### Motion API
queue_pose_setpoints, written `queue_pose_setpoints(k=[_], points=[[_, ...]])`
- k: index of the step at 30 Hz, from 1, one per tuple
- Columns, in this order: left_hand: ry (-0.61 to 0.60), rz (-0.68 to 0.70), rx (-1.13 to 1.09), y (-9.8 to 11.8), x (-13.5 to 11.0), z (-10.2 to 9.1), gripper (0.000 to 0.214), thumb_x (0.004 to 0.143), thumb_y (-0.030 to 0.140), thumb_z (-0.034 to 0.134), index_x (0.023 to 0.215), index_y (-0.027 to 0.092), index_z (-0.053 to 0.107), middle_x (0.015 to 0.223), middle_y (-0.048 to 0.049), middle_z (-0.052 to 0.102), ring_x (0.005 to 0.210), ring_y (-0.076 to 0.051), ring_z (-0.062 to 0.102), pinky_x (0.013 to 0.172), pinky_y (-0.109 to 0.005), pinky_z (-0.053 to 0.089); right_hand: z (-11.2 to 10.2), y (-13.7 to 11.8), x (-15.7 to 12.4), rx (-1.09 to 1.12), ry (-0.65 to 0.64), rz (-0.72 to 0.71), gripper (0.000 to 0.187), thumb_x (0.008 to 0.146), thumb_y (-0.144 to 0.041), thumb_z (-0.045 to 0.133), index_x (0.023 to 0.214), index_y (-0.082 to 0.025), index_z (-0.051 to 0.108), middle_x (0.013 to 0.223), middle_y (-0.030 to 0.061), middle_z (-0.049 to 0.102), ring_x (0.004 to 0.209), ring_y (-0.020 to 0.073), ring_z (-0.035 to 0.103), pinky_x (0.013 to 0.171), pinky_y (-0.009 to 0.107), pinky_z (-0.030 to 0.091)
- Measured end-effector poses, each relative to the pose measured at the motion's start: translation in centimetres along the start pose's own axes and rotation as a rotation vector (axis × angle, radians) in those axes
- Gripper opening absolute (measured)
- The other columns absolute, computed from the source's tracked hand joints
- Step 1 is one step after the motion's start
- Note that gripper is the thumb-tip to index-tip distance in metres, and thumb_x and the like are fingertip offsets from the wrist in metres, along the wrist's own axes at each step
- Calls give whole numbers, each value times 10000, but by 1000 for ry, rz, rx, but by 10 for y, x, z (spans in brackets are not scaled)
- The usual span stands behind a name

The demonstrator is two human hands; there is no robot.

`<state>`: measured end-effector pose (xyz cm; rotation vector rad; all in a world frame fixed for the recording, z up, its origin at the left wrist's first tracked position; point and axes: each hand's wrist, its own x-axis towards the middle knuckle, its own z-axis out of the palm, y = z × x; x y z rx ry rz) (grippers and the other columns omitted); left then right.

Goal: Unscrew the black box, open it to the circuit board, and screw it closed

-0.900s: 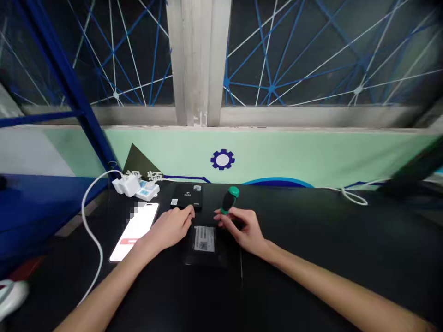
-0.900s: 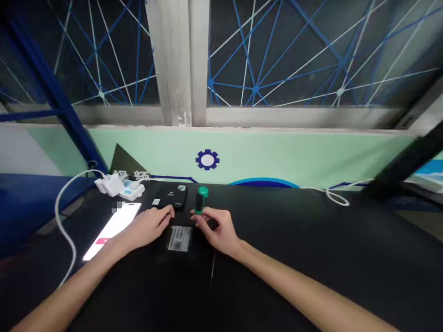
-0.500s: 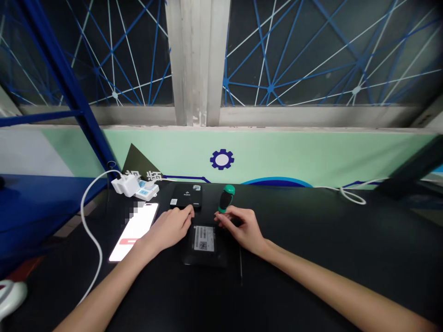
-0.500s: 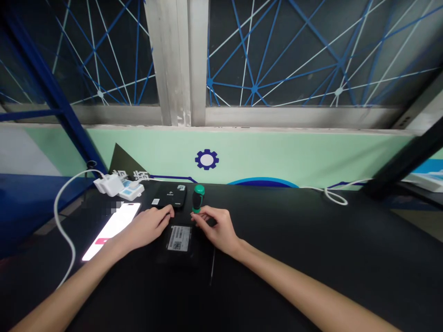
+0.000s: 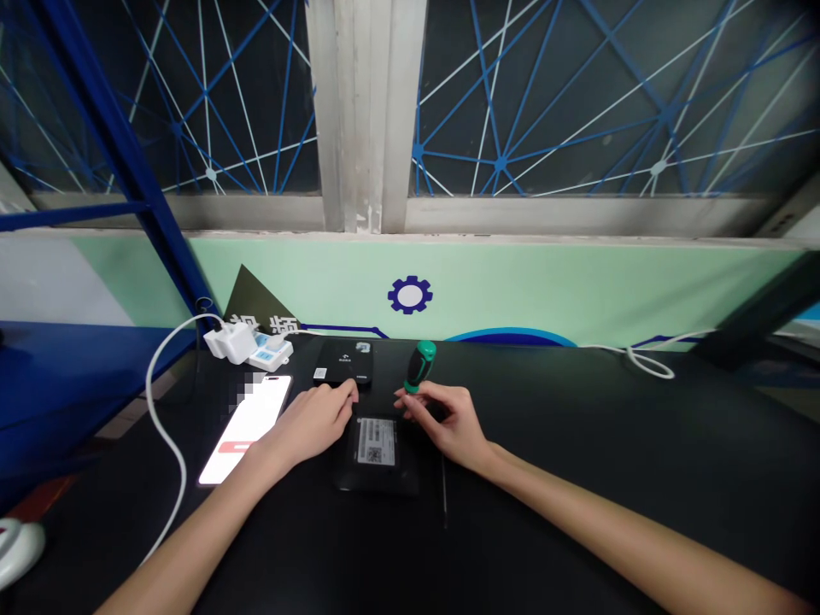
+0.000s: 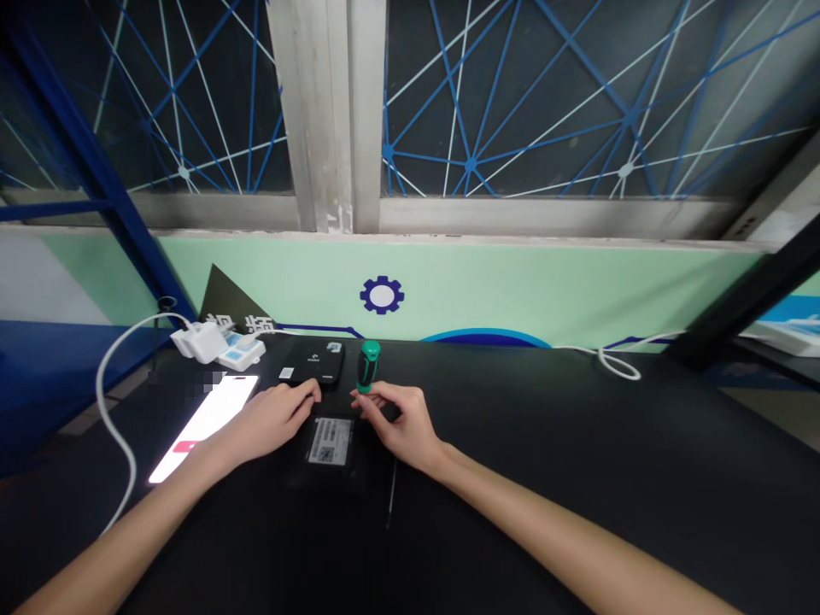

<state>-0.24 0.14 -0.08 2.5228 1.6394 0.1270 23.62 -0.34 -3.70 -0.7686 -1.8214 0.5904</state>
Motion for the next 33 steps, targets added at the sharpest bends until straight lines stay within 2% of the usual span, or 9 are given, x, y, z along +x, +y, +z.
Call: queue_pose_setpoints(k=[6,11,21,27,33], points=[[-4,8,-21,1,-1,0,328,1017,326,249,1098,258,559,846,-59,680,789,-279,677,645,-331,430,2,1,1,-28,28,18,191,937,-303,657,806,-173,706,646,22,699,553,137,651,560,228,527],[-2,14,-30,1,-1,0,325,1019,328,253,1107,258,559,882,-58,692,822,-279,689,666,-337,447,3,0,2,-12,56,15,192,913,-312,685,781,-173,696,654,23,701,556,140,650,556,230,527],[4,8,-5,2,-2,-2,334,1016,331,262,1113,252,572,840,-63,681,809,-279,687,662,-333,461,0,-1,-1,-7,-6,-1,174,956,-290,622,943,-169,747,785,60,765,599,147,685,585,237,552],[-2,1,-14,2,-2,-2,329,1010,321,268,1117,253,571,859,-70,690,801,-284,688,661,-333,453,1,-3,1,-59,24,5,239,949,-346,635,806,-175,721,638,31,706,546,148,648,556,242,528],[0,-3,-7,2,-2,-1,335,1019,332,259,1120,257,570,848,-69,682,800,-291,685,660,-343,451,3,-2,2,-67,59,4,241,928,-351,666,772,-171,700,624,21,682,532,136,619,535,236,503]])
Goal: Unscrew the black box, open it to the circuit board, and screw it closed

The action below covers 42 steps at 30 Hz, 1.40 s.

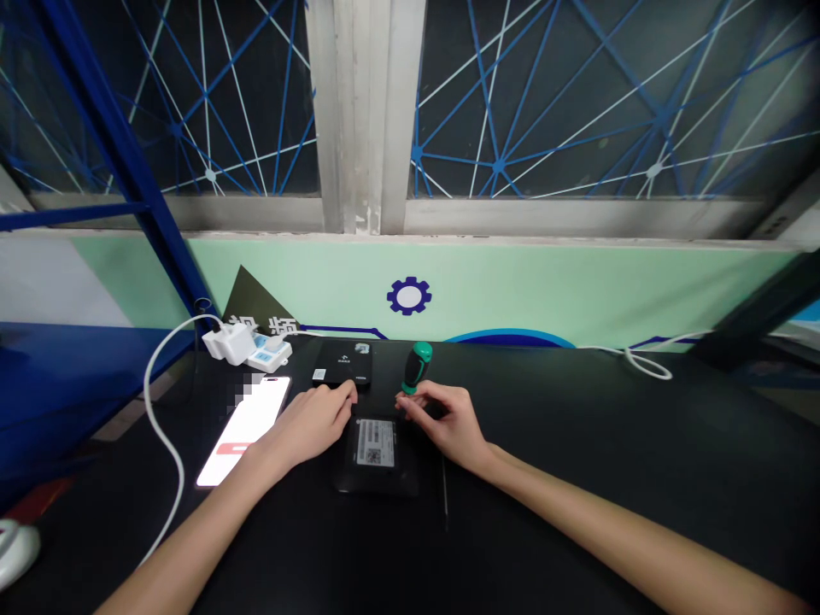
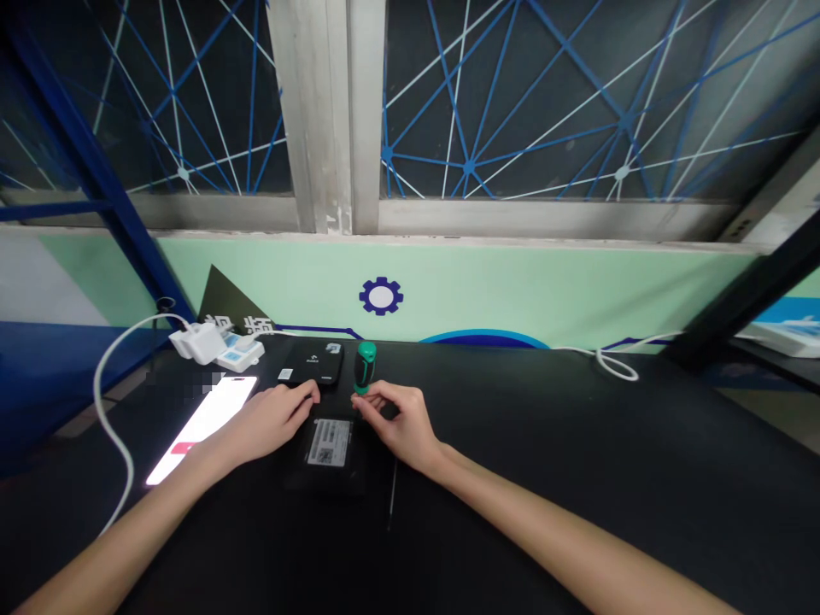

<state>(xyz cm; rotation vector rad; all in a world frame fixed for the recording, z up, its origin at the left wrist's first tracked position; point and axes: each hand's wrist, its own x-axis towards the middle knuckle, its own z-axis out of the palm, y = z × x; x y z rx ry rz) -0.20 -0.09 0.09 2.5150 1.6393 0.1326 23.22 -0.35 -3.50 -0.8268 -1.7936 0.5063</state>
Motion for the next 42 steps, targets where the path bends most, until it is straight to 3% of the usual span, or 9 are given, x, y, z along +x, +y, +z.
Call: queue_pose_setpoints(k=[7,23,32,42], points=[[-3,0,2,0,0,-1,328,1018,327,261,1115,261,567,820,-60,666,790,-284,678,658,-341,448,-2,1,-3,50,-31,-22,195,952,-307,624,964,-164,756,789,67,764,594,155,674,596,261,556],[10,21,-2,1,0,0,316,1027,344,283,1084,248,579,808,-58,670,789,-278,687,648,-324,435,-2,1,-2,10,-45,-5,241,955,-367,626,859,-174,735,677,40,725,564,153,659,569,252,527],[7,25,5,2,1,-1,310,1030,344,283,1079,245,573,794,-56,665,777,-268,690,650,-317,432,1,1,-1,-9,14,-10,258,920,-391,674,776,-178,701,628,21,699,530,142,631,535,245,513],[14,24,-2,1,1,0,304,1029,345,288,1069,243,571,791,-54,661,780,-267,692,642,-314,430,-2,-3,-1,36,-33,-27,237,950,-344,619,795,-190,708,708,57,732,632,185,698,592,277,555]])
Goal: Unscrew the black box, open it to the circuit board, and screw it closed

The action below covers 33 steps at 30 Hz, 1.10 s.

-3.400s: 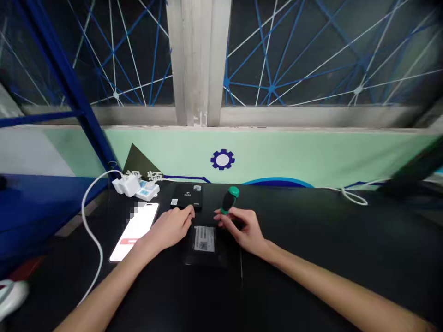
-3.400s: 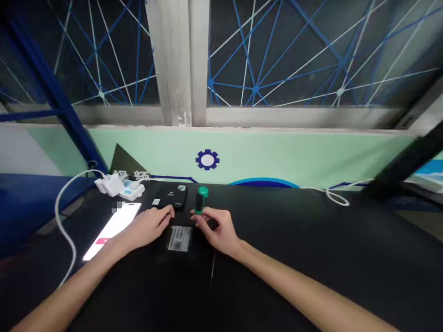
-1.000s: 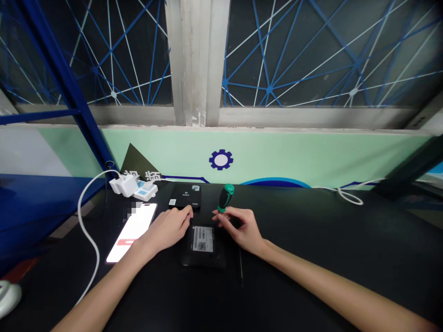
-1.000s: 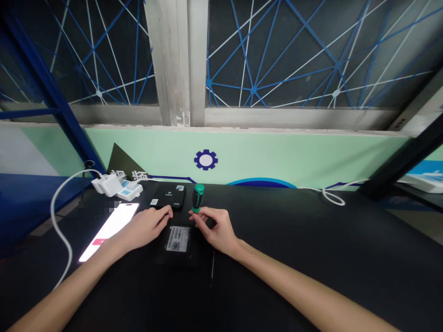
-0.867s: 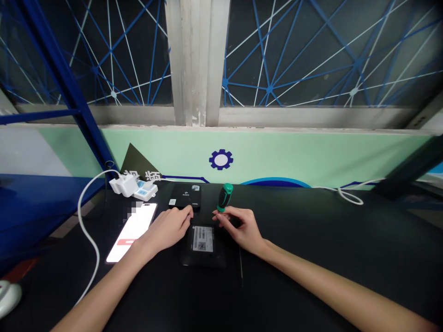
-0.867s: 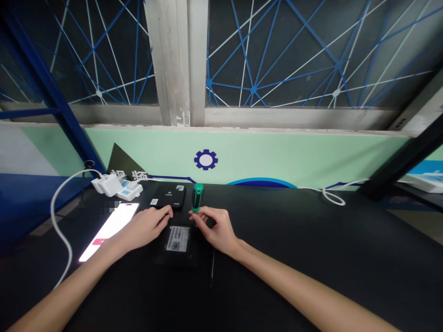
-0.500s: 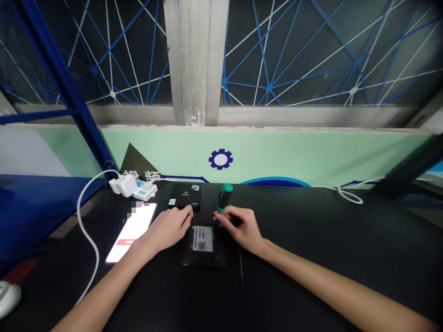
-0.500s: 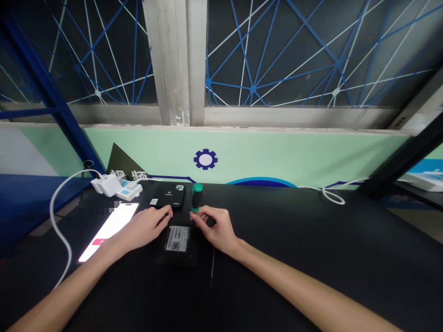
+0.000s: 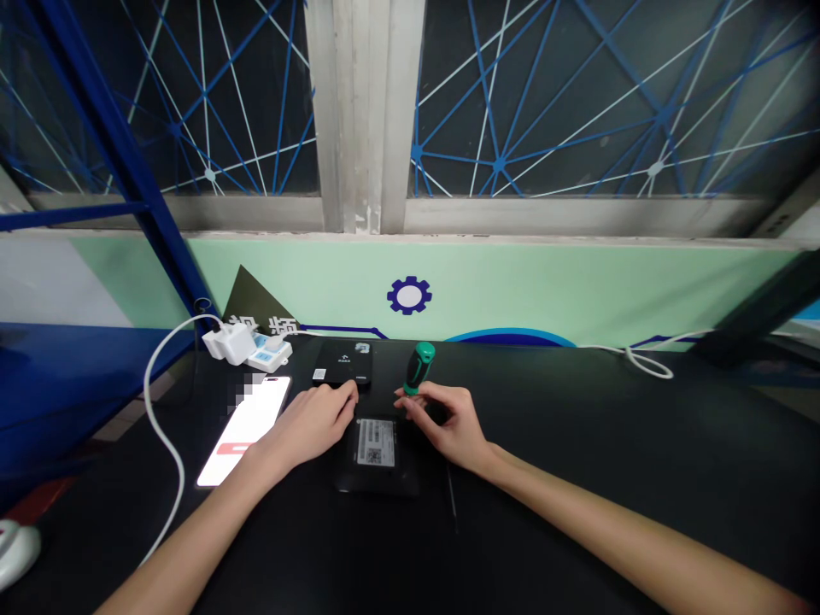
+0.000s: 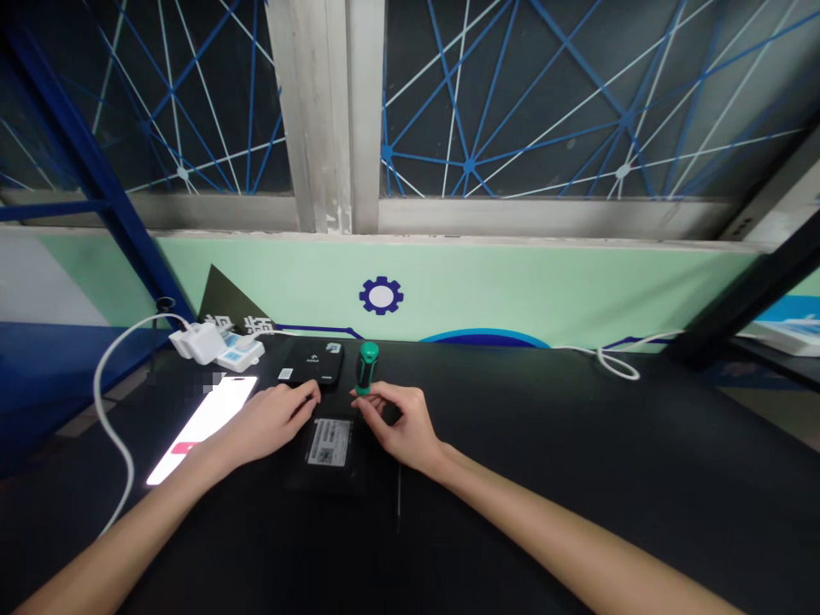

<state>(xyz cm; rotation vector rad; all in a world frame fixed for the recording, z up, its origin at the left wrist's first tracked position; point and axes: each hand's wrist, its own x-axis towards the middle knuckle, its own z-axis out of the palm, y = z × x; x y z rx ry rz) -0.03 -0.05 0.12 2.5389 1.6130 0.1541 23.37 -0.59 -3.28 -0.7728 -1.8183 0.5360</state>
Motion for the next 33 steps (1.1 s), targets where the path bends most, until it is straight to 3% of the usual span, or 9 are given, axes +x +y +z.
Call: queue_pose_setpoints(k=[5,17,24,33], points=[[2,9,13,0,0,1,304,1032,347,277,1082,250,561,795,-49,662,787,-269,690,640,-315,414,0,1,0,-1,7,2,185,942,-314,635,865,-176,730,702,50,736,562,160,663,563,262,536],[3,13,17,-1,0,1,291,1030,338,280,1057,248,555,785,-49,659,764,-276,683,622,-315,400,3,3,1,-8,42,2,166,921,-296,670,834,-163,720,665,29,708,539,136,629,538,237,508],[12,17,33,-1,0,2,288,1035,344,282,1066,256,555,794,-44,663,782,-279,691,632,-313,405,1,5,-1,18,18,-10,140,933,-252,644,957,-165,751,764,57,766,559,145,658,569,251,537],[6,12,23,1,-1,0,316,1040,365,267,1024,244,559,748,-37,645,745,-261,686,612,-298,380,1,6,-1,0,15,-5,121,925,-236,656,891,-161,746,709,39,729,560,140,634,581,248,513]])
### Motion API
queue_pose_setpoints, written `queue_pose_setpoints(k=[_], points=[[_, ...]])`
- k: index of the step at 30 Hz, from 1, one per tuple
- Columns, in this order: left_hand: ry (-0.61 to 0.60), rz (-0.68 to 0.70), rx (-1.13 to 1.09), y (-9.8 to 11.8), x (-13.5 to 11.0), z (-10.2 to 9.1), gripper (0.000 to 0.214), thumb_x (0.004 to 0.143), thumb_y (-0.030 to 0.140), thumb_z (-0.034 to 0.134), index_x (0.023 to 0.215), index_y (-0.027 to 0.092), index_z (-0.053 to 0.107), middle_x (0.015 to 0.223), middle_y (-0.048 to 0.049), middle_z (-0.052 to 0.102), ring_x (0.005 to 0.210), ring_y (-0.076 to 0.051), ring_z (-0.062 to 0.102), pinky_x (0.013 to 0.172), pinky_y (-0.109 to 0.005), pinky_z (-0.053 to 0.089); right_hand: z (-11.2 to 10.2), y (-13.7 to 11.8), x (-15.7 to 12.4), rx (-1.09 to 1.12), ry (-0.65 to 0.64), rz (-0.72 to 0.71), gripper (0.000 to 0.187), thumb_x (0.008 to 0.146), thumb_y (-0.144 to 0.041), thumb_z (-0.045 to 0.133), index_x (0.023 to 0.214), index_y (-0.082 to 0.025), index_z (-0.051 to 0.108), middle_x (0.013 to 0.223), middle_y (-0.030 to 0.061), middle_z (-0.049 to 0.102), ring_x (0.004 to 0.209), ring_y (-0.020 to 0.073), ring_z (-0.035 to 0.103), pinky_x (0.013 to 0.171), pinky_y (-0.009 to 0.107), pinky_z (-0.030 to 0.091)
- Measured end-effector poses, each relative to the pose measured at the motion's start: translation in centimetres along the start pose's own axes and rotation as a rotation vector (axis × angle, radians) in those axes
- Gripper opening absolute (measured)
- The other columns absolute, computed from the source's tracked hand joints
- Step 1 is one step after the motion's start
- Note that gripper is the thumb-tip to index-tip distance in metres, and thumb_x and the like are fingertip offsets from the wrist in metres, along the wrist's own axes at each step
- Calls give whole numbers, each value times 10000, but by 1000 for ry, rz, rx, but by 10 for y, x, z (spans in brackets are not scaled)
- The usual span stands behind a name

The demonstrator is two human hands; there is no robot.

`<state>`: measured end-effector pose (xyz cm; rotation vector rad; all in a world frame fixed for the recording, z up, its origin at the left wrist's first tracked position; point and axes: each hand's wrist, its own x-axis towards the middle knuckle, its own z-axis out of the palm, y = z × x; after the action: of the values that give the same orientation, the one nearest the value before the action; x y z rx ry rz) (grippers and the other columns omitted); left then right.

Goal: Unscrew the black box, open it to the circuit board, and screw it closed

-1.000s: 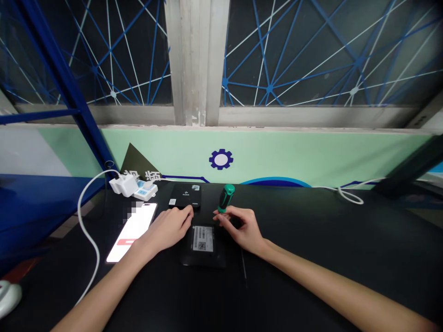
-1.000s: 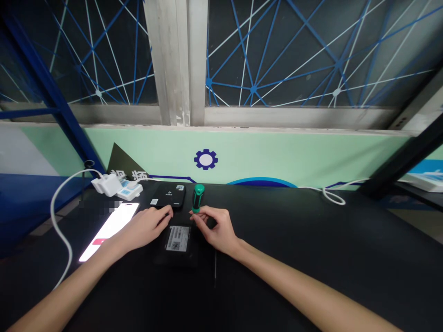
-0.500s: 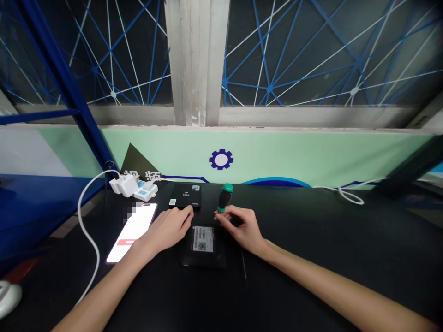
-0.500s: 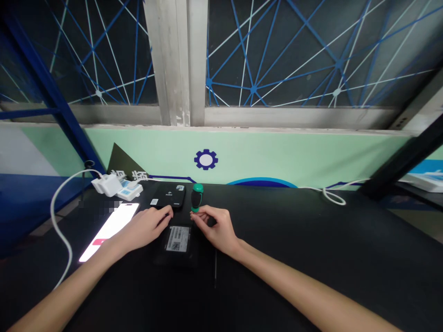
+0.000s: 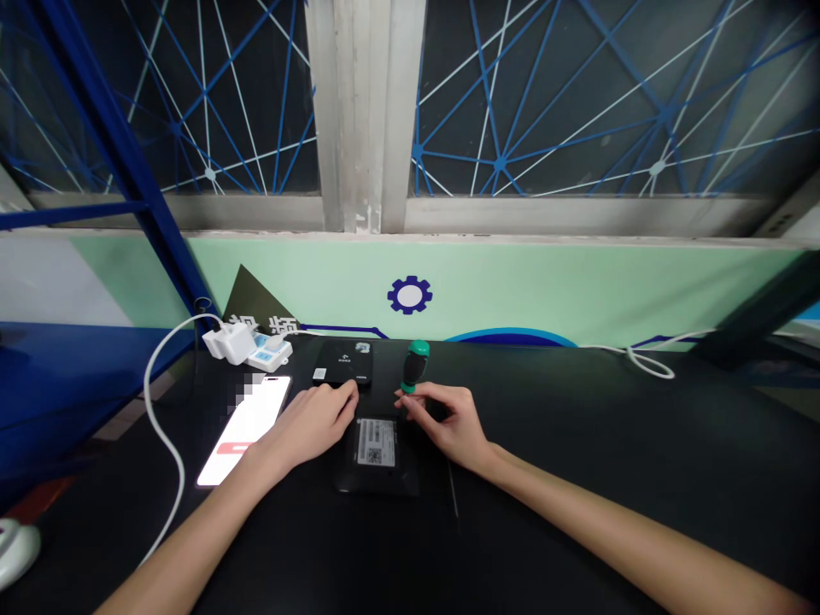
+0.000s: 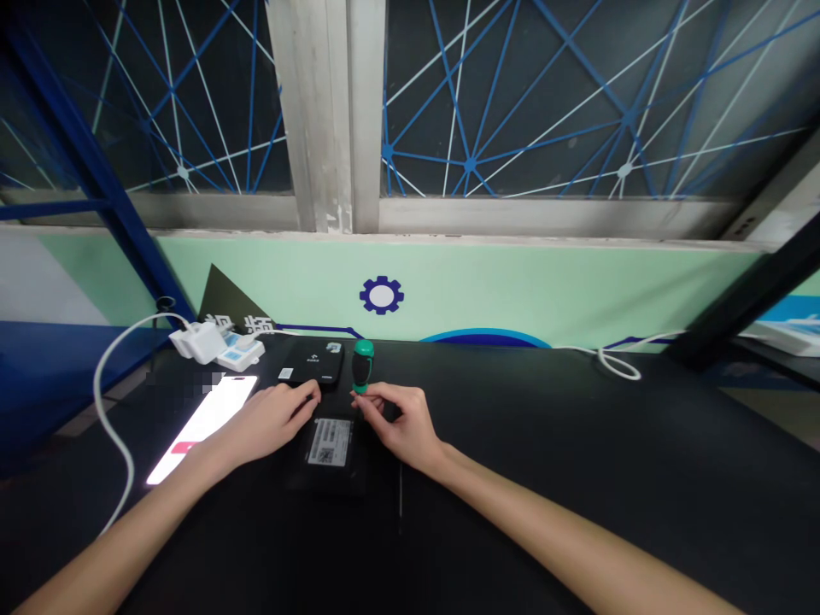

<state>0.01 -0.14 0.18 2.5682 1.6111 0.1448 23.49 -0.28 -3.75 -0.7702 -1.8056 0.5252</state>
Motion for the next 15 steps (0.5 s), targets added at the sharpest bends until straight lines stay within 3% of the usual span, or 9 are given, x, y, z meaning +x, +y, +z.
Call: queue_pose_setpoints(k=[15], points=[[21,2,-33,-1,0,1,323,1028,395,294,1015,248,581,779,-41,678,742,-265,683,628,-311,407,1,-1,0,-46,37,19,204,886,-269,708,712,-183,644,606,-1,648,535,133,596,555,239,488]])
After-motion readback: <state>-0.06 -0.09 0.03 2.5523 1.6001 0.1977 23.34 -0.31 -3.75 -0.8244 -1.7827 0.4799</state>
